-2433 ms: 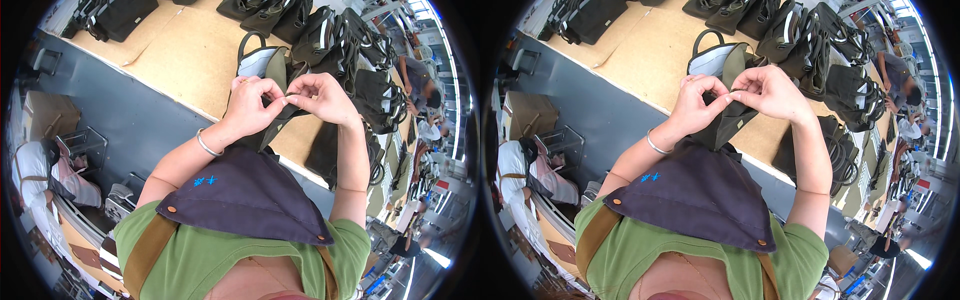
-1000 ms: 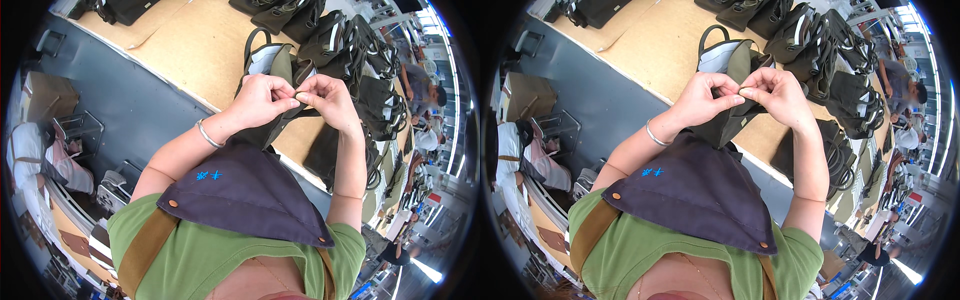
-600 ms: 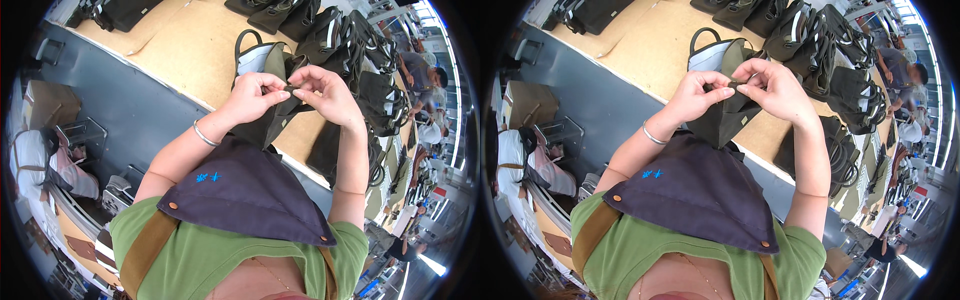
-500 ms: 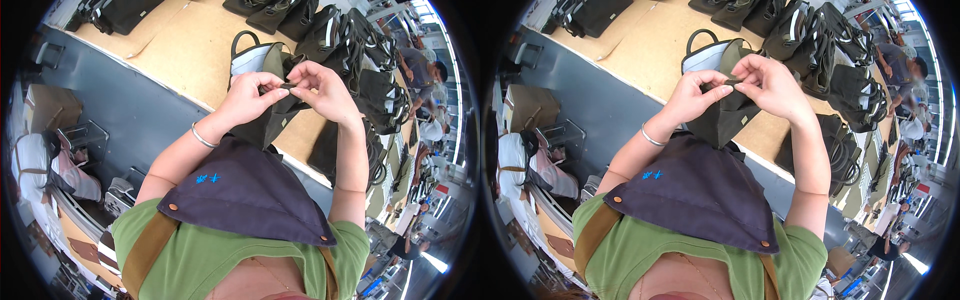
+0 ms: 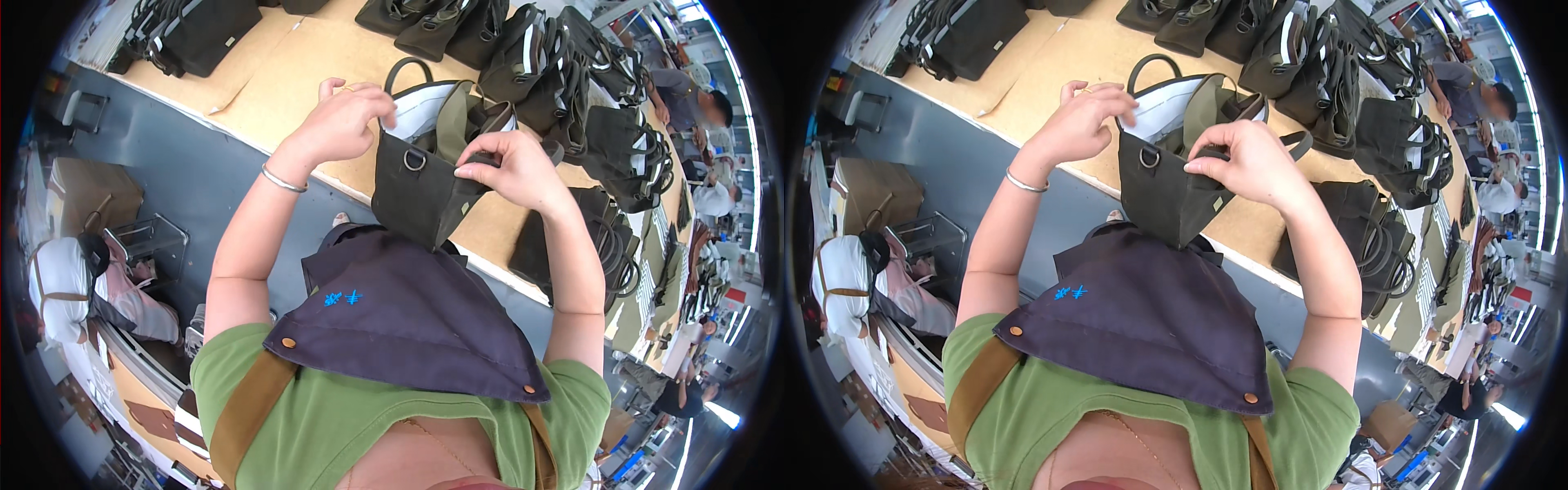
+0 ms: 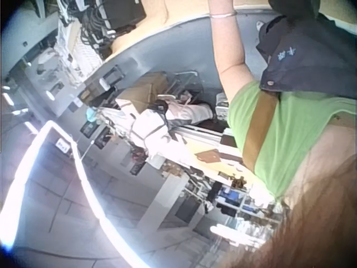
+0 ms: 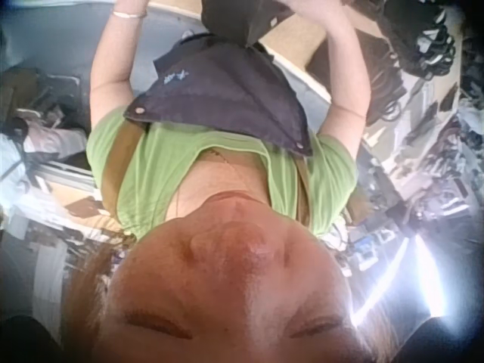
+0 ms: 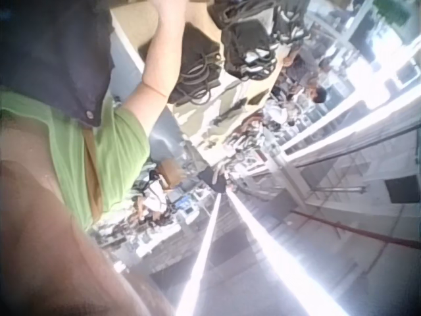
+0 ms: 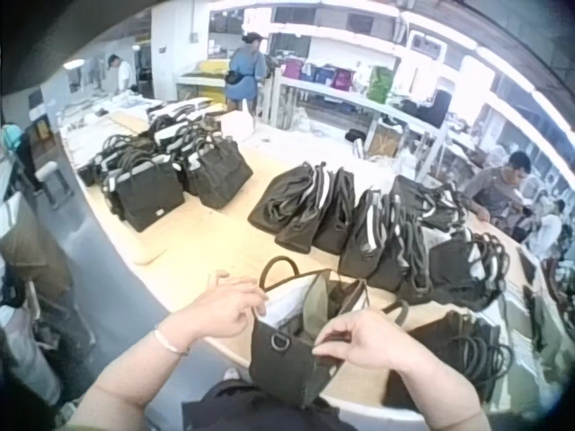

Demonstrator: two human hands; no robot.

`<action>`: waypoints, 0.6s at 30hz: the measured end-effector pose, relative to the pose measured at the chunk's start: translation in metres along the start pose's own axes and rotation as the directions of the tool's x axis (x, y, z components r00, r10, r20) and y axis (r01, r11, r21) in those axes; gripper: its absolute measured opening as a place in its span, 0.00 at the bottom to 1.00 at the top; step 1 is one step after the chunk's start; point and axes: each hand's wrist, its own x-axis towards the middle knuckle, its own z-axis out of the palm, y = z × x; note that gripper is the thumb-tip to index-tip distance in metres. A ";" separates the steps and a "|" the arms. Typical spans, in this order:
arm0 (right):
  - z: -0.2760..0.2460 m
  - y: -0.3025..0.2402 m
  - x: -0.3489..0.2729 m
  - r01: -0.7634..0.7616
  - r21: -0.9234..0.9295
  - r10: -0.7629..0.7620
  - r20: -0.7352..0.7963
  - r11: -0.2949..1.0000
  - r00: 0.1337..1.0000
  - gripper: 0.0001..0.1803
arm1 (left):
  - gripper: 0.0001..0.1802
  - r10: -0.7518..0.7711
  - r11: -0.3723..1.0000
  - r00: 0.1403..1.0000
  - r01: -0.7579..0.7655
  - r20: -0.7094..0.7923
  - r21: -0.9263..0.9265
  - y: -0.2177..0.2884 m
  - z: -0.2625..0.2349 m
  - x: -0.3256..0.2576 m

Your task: The person assembles small green bags by hand in a factory setting. They repeatedly pick up a bag, open the zipper, and secure a metal snap button on the flap. The person handles multiple bags sequentially, performing the same assembly steps on each unit.

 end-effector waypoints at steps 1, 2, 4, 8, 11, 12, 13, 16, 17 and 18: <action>0.003 0.001 -0.005 0.062 0.003 -0.062 -0.059 0.998 0.996 0.07 | 0.14 0.035 0.996 0.999 -0.037 0.029 0.076 -0.004 0.001 0.001; 0.005 0.005 -0.009 0.211 -0.116 -0.222 -0.091 0.970 0.971 0.07 | 0.14 0.080 0.992 0.997 -0.080 0.009 0.096 0.000 -0.006 0.000; -0.002 -0.003 -0.029 0.353 -0.343 -0.390 -0.040 0.870 0.920 0.07 | 0.13 0.163 0.977 0.986 -0.157 -0.033 0.142 0.021 -0.027 -0.014; -0.019 0.020 -0.042 0.326 -0.555 -0.464 -0.125 0.765 0.877 0.08 | 0.08 0.246 0.960 0.968 -0.236 -0.051 0.154 0.064 -0.038 -0.033; -0.003 0.074 -0.023 0.274 -0.591 -0.398 -0.088 0.759 0.913 0.07 | 0.10 0.175 0.984 0.962 -0.174 0.207 -0.025 0.062 0.003 -0.016; 0.006 0.090 -0.020 0.259 -0.586 -0.351 -0.046 0.768 0.935 0.07 | 0.12 0.106 0.994 0.953 -0.105 0.284 -0.019 0.062 0.009 -0.004; 0.016 0.100 -0.019 0.186 -0.530 -0.244 -0.042 0.827 0.969 0.06 | 0.15 0.034 0.999 0.933 -0.034 0.358 -0.004 0.062 0.015 0.008; 0.023 0.092 -0.022 0.091 -0.558 -0.255 -0.222 0.825 0.941 0.08 | 0.18 0.153 0.957 0.980 -0.179 0.128 0.229 0.052 0.035 0.031; 0.027 0.079 -0.021 0.067 -0.609 -0.364 -0.379 0.790 0.851 0.09 | 0.17 0.136 0.909 0.962 -0.216 0.235 0.356 0.052 0.038 0.044; 0.035 0.074 -0.016 0.076 -0.564 -0.373 -0.433 0.822 0.821 0.09 | 0.16 0.101 0.884 0.942 -0.232 0.319 0.405 0.055 0.043 0.057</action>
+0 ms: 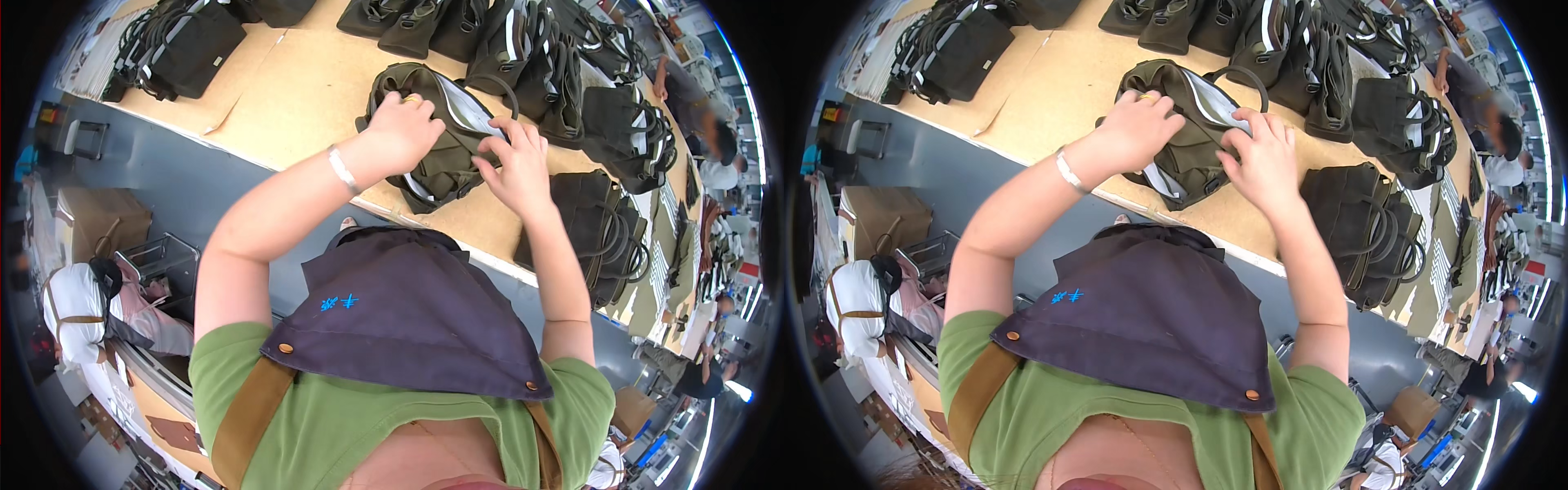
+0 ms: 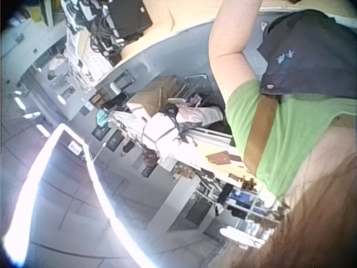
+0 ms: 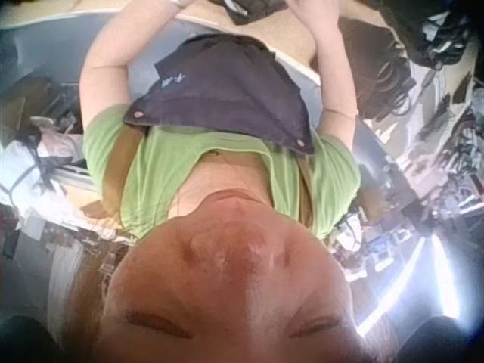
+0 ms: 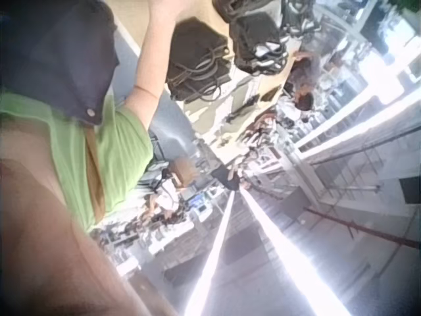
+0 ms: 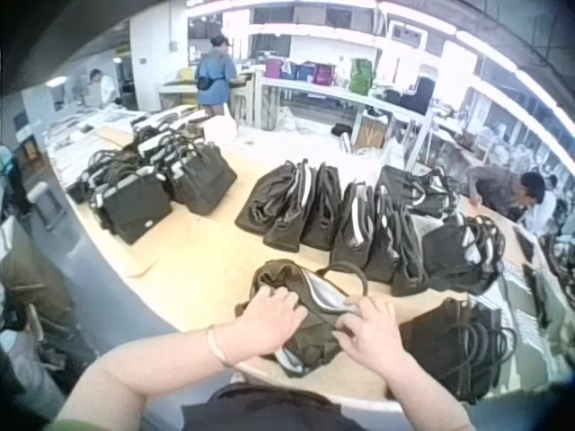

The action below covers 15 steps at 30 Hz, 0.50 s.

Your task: The person assembles small green bags by hand in a factory setting. They repeatedly pick up a bag, open the zipper, and secure a metal snap button on the flap. The person handles multiple bags sequentially, performing the same assembly steps on each unit.

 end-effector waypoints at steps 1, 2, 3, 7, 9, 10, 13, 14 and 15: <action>0.007 -0.006 0.002 -0.024 0.050 0.028 -0.066 0.998 0.997 0.08 | 0.15 0.007 0.998 0.996 -0.013 0.091 0.064 0.003 -0.002 0.017; 0.014 -0.014 0.002 -0.049 0.100 0.062 -0.127 0.994 0.990 0.09 | 0.14 0.012 0.992 0.983 -0.035 0.182 0.124 0.003 -0.004 0.032; 0.024 -0.021 0.001 -0.089 0.188 0.103 -0.068 0.978 0.992 0.09 | 0.14 0.009 0.988 0.963 -0.050 0.270 0.145 0.001 0.000 0.046; 0.058 -0.029 0.008 -0.346 -0.078 0.353 0.310 0.935 0.883 0.13 | 0.12 0.032 0.993 0.902 -0.079 0.431 0.091 -0.031 0.028 0.064; 0.062 -0.021 0.009 -0.379 -0.189 0.424 0.407 0.906 0.809 0.14 | 0.13 0.081 0.981 0.904 0.002 0.421 -0.193 -0.045 0.013 0.059; 0.061 -0.021 0.010 -0.354 -0.175 0.395 0.431 0.919 0.812 0.12 | 0.12 0.084 0.879 0.923 0.109 0.377 -0.463 -0.064 0.021 0.053; 0.053 -0.008 0.010 -0.341 -0.076 0.332 0.503 0.937 0.798 0.09 | 0.17 0.067 0.686 0.938 0.205 0.341 -0.699 -0.090 0.011 0.043; 0.050 0.000 0.009 -0.410 0.113 0.295 0.527 0.905 0.797 0.08 | 0.21 0.017 0.760 0.938 0.212 0.345 -0.614 -0.083 -0.007 0.036; 0.046 0.008 0.009 -0.463 0.298 0.252 0.542 0.835 0.802 0.07 | 0.24 -0.036 0.823 0.939 0.223 0.343 -0.522 -0.075 -0.017 0.029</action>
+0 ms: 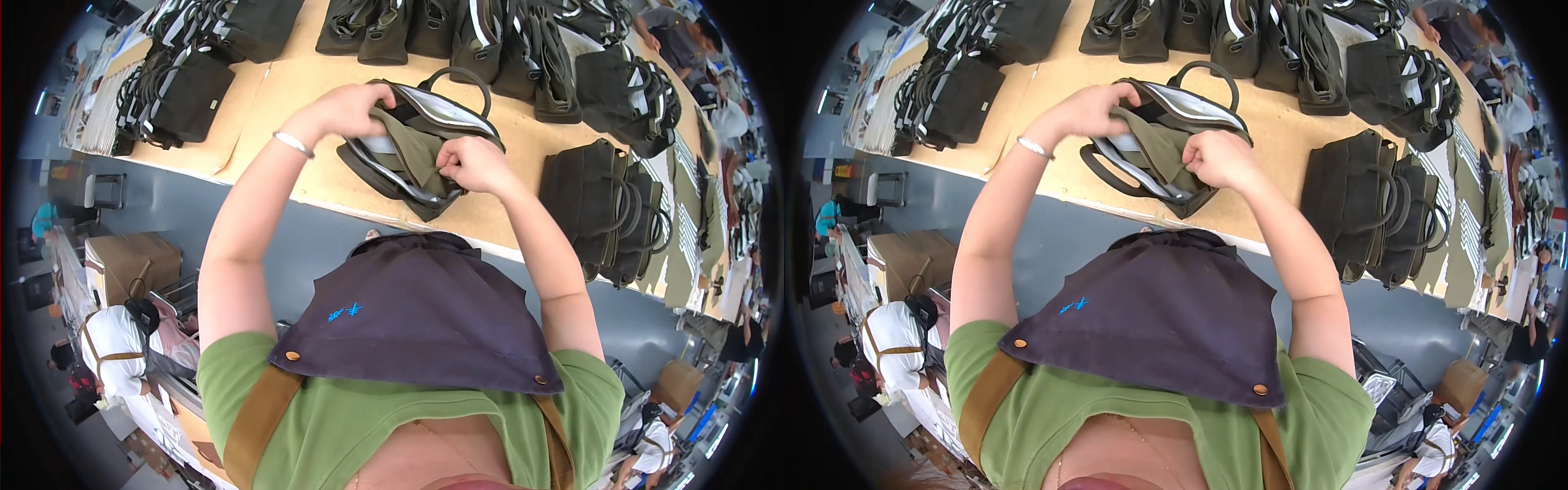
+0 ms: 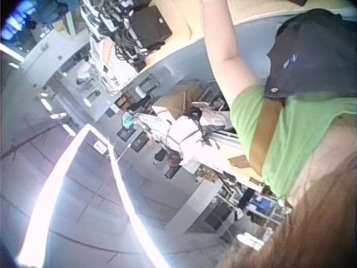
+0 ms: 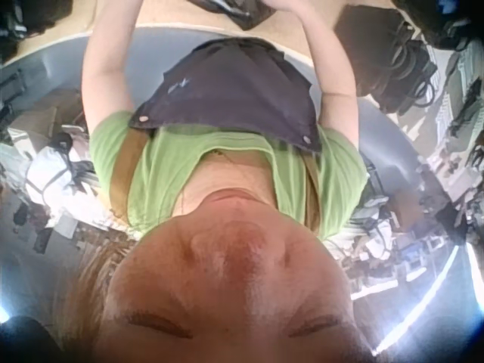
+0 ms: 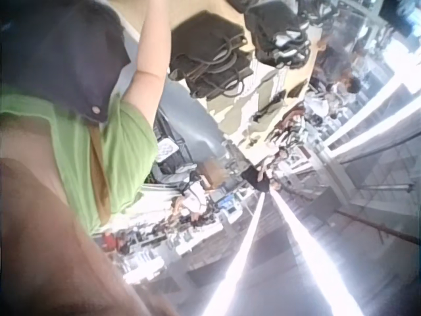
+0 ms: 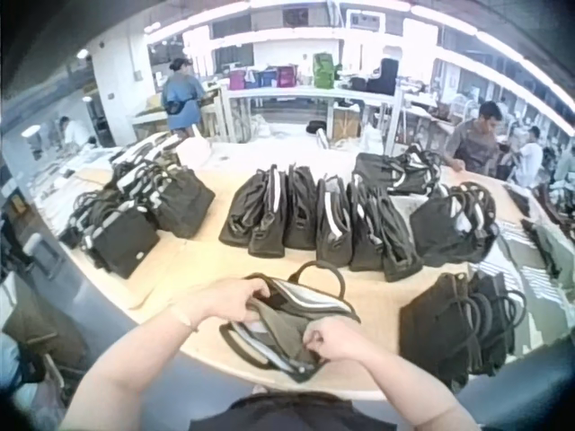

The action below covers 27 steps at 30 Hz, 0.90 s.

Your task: The person assembles small green bags by hand in a factory setting. They repeatedly pick up a bag, open the zipper, and secure a metal snap button on the flap. The person handles multiple bags sequentially, performing the same assembly steps on each unit.

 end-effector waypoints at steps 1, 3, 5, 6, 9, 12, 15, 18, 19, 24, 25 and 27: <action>-0.006 0.005 0.001 0.042 0.197 -0.049 0.033 0.980 0.998 0.05 | 0.28 0.139 0.975 0.984 -0.115 -0.115 0.192 0.006 0.008 -0.009; -0.004 0.024 0.008 -0.019 0.518 -0.068 0.148 0.855 0.987 0.08 | 0.34 0.447 0.782 0.862 -0.247 -0.239 0.572 0.020 0.032 -0.014; -0.012 0.022 0.007 -0.078 0.649 -0.094 0.226 0.757 0.970 0.09 | 0.39 0.543 0.709 0.827 -0.359 -0.145 0.608 0.034 0.052 -0.011; -0.008 0.025 0.007 -0.032 0.672 -0.143 0.203 0.740 0.969 0.10 | 0.31 0.637 0.642 0.762 -0.438 -0.120 0.629 0.037 0.058 -0.008; -0.007 0.027 0.004 -0.071 0.634 -0.104 0.235 0.770 0.967 0.11 | 0.23 0.571 0.695 0.818 -0.436 -0.071 0.572 0.037 0.059 0.001; -0.014 0.022 -0.007 -0.071 0.617 -0.081 0.214 0.784 0.973 0.09 | 0.16 0.368 0.914 0.921 -0.334 -0.124 0.230 0.039 0.040 -0.011; -0.014 0.027 -0.006 -0.017 0.466 -0.034 0.102 0.885 0.994 0.08 | 0.12 0.071 0.859 0.989 -0.128 -0.133 -0.495 0.011 0.033 -0.014; -0.016 0.006 -0.010 0.074 0.183 -0.068 -0.040 0.980 0.997 0.11 | 0.12 0.060 0.992 0.969 -0.031 -0.238 0.122 0.021 0.036 -0.029; -0.014 0.000 -0.011 0.094 0.084 -0.089 -0.067 0.992 0.994 0.13 | 0.12 0.133 0.918 0.947 -0.007 -0.294 0.396 0.035 0.040 -0.039; -0.015 -0.014 -0.017 0.120 0.078 -0.122 0.023 0.990 0.992 0.10 | 0.04 0.390 0.811 0.779 -0.037 -0.492 0.584 0.090 0.079 -0.055; -0.015 -0.013 -0.019 0.126 0.111 -0.130 0.033 0.986 0.991 0.10 | 0.05 0.377 0.832 0.782 -0.052 -0.496 0.552 0.095 0.090 -0.061; -0.012 -0.005 -0.024 0.132 0.185 -0.143 0.050 0.974 0.988 0.10 | 0.06 0.263 0.949 0.817 -0.123 -0.513 0.292 0.099 0.104 -0.065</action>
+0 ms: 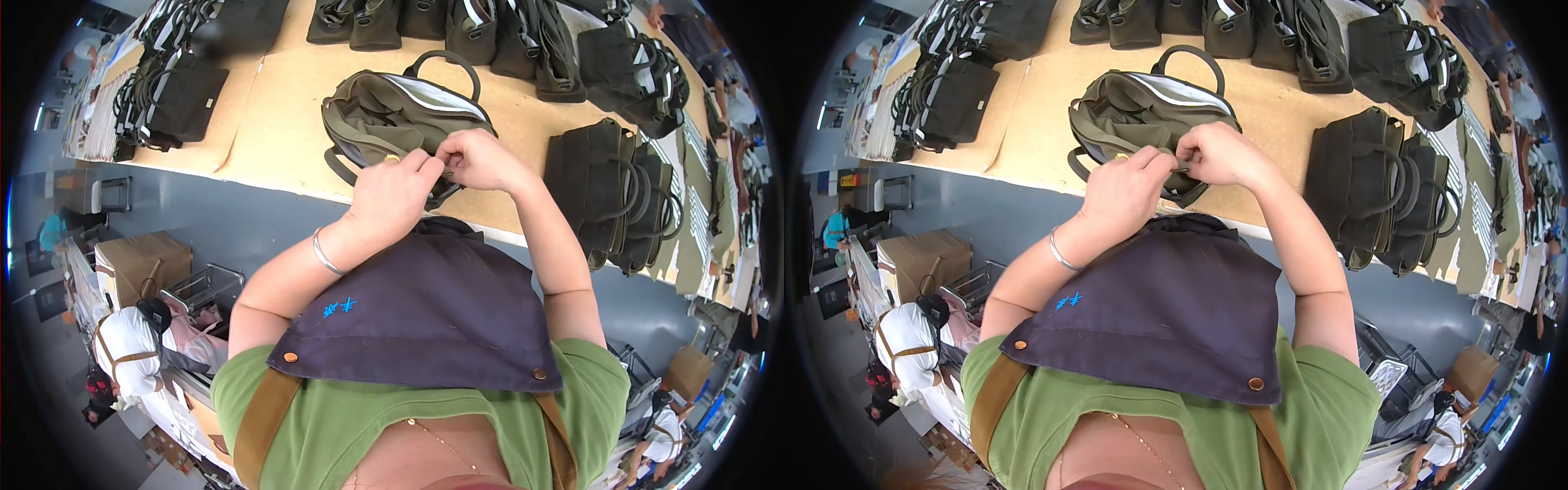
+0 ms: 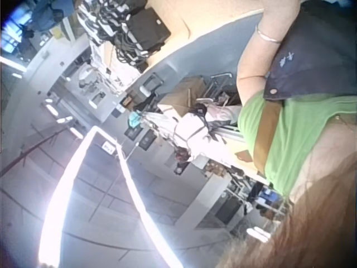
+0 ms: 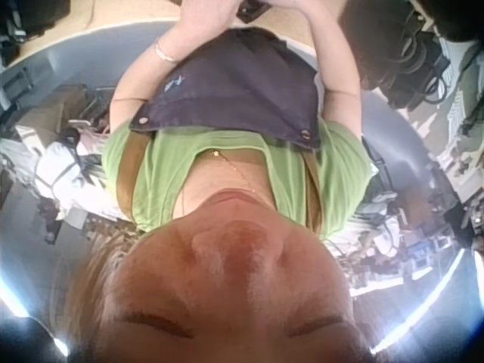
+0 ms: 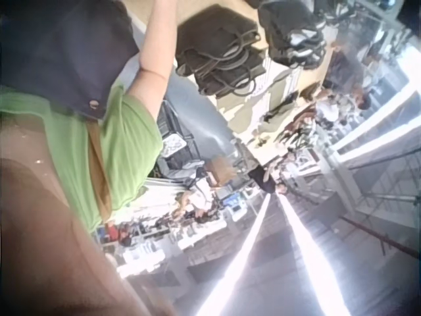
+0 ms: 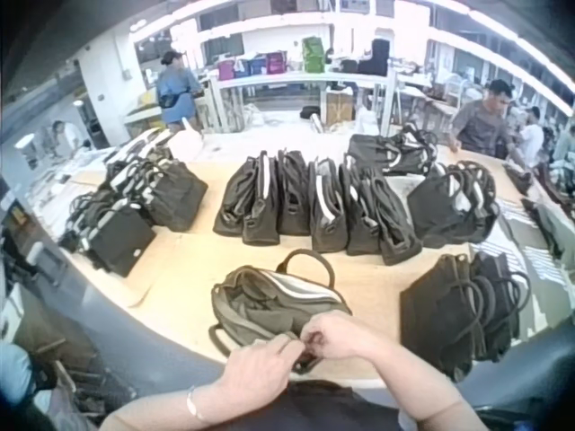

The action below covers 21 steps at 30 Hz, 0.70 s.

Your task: The person assembles small green bags by hand in a factory setting. They repeatedly pick up a bag, open the zipper, and secure a metal snap button on the flap. The person handles multiple bags sequentially, performing the same assembly steps on each unit.

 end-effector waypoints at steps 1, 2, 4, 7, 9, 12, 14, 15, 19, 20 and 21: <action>0.001 0.003 -0.001 0.021 0.021 -0.020 -0.030 1.000 0.999 0.10 | 0.06 -0.029 0.990 1.000 0.027 -0.009 -0.139 0.000 0.005 -0.002; 0.001 0.005 -0.002 -0.005 0.015 0.006 -0.048 1.000 0.999 0.10 | 0.06 -0.058 0.960 0.998 0.052 -0.013 -0.277 0.000 0.009 -0.004; 0.000 0.004 -0.002 -0.057 0.003 0.057 -0.086 0.998 0.995 0.10 | 0.07 -0.052 0.947 0.998 0.057 0.023 -0.317 -0.006 0.009 -0.007; 0.000 0.004 -0.002 -0.158 0.198 0.155 0.030 0.967 0.987 0.09 | 0.10 0.012 0.940 0.994 0.025 0.105 -0.342 -0.006 -0.006 -0.014; 0.006 0.012 -0.003 -0.064 0.184 0.067 -0.010 0.981 0.998 0.08 | 0.11 -0.003 0.968 0.992 0.035 0.126 -0.248 -0.005 0.003 -0.022; 0.011 0.017 0.001 0.107 0.036 -0.105 -0.058 0.994 0.993 0.06 | 0.12 -0.049 0.986 0.986 0.073 0.160 -0.148 -0.010 0.020 -0.029; 0.008 0.013 0.003 0.144 -0.036 -0.146 -0.054 0.989 0.988 0.06 | 0.10 -0.049 0.991 0.994 0.060 0.099 -0.116 -0.013 0.024 -0.025; 0.004 0.009 0.004 0.123 -0.034 -0.125 -0.040 0.992 0.991 0.05 | 0.09 -0.050 0.987 0.995 0.062 0.088 -0.145 -0.015 0.022 -0.023; -0.020 -0.009 0.002 0.135 0.203 -0.137 -0.004 0.970 0.991 0.03 | 0.07 -0.002 0.959 0.999 0.016 0.049 -0.283 -0.021 -0.029 -0.003; -0.024 -0.011 0.004 0.181 0.309 -0.181 -0.031 0.934 0.983 0.05 | 0.07 0.085 0.949 0.996 -0.079 0.005 -0.306 -0.026 -0.042 0.003; -0.026 -0.014 0.007 0.130 0.338 -0.134 -0.010 0.932 0.991 0.06 | 0.08 0.127 0.939 0.990 -0.102 0.055 -0.329 -0.029 -0.050 0.008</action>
